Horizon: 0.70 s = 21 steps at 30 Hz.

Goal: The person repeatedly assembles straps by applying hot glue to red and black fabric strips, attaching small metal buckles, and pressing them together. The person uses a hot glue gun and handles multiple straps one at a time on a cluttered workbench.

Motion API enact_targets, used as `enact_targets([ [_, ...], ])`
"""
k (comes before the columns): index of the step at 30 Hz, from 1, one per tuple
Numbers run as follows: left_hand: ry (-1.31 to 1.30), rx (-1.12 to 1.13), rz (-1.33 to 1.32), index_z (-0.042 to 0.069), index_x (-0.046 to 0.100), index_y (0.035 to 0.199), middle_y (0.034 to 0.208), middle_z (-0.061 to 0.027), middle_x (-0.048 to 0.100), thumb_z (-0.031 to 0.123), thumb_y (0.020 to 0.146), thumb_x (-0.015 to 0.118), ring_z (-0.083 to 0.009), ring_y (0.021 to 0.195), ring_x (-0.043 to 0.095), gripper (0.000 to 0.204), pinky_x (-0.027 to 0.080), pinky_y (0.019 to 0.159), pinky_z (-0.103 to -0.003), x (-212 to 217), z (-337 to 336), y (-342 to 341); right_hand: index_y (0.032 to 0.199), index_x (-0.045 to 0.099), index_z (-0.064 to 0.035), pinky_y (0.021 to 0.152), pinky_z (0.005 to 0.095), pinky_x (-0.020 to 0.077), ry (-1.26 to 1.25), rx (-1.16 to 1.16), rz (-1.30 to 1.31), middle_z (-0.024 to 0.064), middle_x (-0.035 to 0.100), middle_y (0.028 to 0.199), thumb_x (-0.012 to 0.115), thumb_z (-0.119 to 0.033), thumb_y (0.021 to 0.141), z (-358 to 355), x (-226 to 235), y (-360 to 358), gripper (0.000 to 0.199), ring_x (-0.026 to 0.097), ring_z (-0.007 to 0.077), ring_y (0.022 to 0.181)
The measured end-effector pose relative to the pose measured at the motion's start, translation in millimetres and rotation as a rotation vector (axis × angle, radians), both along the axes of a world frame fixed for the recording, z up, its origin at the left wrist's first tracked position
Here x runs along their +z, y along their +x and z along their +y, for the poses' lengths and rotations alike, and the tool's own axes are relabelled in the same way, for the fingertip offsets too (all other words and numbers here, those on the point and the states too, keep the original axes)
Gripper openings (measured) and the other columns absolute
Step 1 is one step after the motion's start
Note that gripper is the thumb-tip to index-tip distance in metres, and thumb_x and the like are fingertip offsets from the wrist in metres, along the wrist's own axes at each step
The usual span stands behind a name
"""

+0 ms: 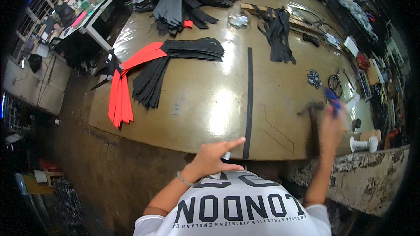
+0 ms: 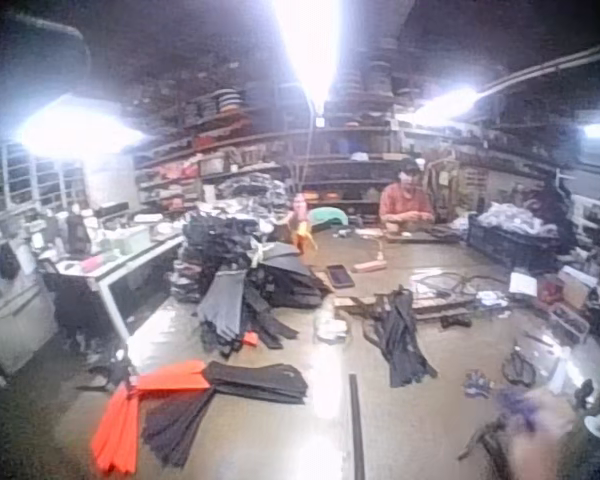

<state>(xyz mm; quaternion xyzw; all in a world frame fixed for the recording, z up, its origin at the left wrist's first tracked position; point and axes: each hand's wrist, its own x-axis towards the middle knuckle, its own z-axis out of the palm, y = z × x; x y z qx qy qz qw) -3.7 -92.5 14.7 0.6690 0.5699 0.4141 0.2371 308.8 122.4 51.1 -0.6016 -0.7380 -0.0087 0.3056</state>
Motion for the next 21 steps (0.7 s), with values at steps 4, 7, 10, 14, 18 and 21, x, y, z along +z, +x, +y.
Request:
enact_targets([
  [4,-0.081,0.491,0.182,0.006,0.072,0.103,0.093,-0.0135,0.071,0.025,0.080,0.079,-0.0228,0.075,0.066,0.031,0.051,0.069,-0.034,22.4,28.8,-85.9,0.108,0.053,0.0058,0.085,0.0420,0.0456,0.110,-0.371,0.565,0.0243,0.063,0.103,0.051,-0.046,0.099,58.4,-58.1,122.4,0.052,0.061,0.0377,0.098],
  [7,0.158,0.823,0.482,0.008,0.067,0.112,0.095,-0.0146,0.063,0.020,0.085,0.069,-0.0323,0.085,0.065,0.030,0.051,0.071,-0.042,28.1,78.3,-171.4,0.116,0.054,0.0036,0.085,0.0476,0.0452,-0.046,-0.467,0.038,0.0266,0.064,0.104,0.047,-0.048,0.099,51.4,-76.2,168.2,0.055,0.060,0.0445,0.096],
  [10,-0.223,1.014,0.660,0.018,0.059,0.124,0.119,-0.0144,0.054,0.016,0.083,0.066,-0.0379,0.093,0.065,0.042,0.053,0.079,-0.048,25.7,90.3,-237.8,0.114,0.061,0.0023,0.085,0.0504,0.0453,-0.393,-0.633,-0.231,0.0262,0.065,0.104,0.047,-0.054,0.097,2.5,-48.6,162.9,0.061,0.060,0.0460,0.096],
  [14,-0.252,0.993,0.654,0.014,0.070,0.113,0.110,-0.0170,0.061,0.019,0.083,0.071,-0.0356,0.097,0.064,0.030,0.052,0.084,-0.045,23.8,78.5,-295.5,0.109,0.065,0.0041,0.079,0.0466,0.0479,-0.364,-0.596,-0.022,0.0236,0.067,0.093,0.050,-0.055,0.095,-57.8,-7.8,113.4,0.062,0.063,0.0390,0.087],
  [18,-0.264,1.100,0.697,0.014,0.072,0.110,0.112,-0.0150,0.062,0.025,0.087,0.068,-0.0354,0.098,0.064,0.026,0.052,0.084,-0.046,26.0,72.1,-313.2,0.109,0.065,0.0040,0.075,0.0388,0.0486,-0.429,-0.503,0.103,0.0192,0.067,0.087,0.054,-0.050,0.095,-76.7,1.9,88.4,0.057,0.063,0.0282,0.079],
  [21,-0.094,0.930,0.581,0.011,0.071,0.110,0.109,-0.0158,0.064,0.030,0.087,0.068,-0.0360,0.099,0.064,0.030,0.052,0.084,-0.045,28.5,85.0,-298.1,0.110,0.064,0.0032,0.074,0.0349,0.0483,-0.423,-0.475,0.206,0.0163,0.067,0.086,0.057,-0.043,0.096,-77.6,0.4,81.3,0.049,0.061,0.0233,0.077],
])
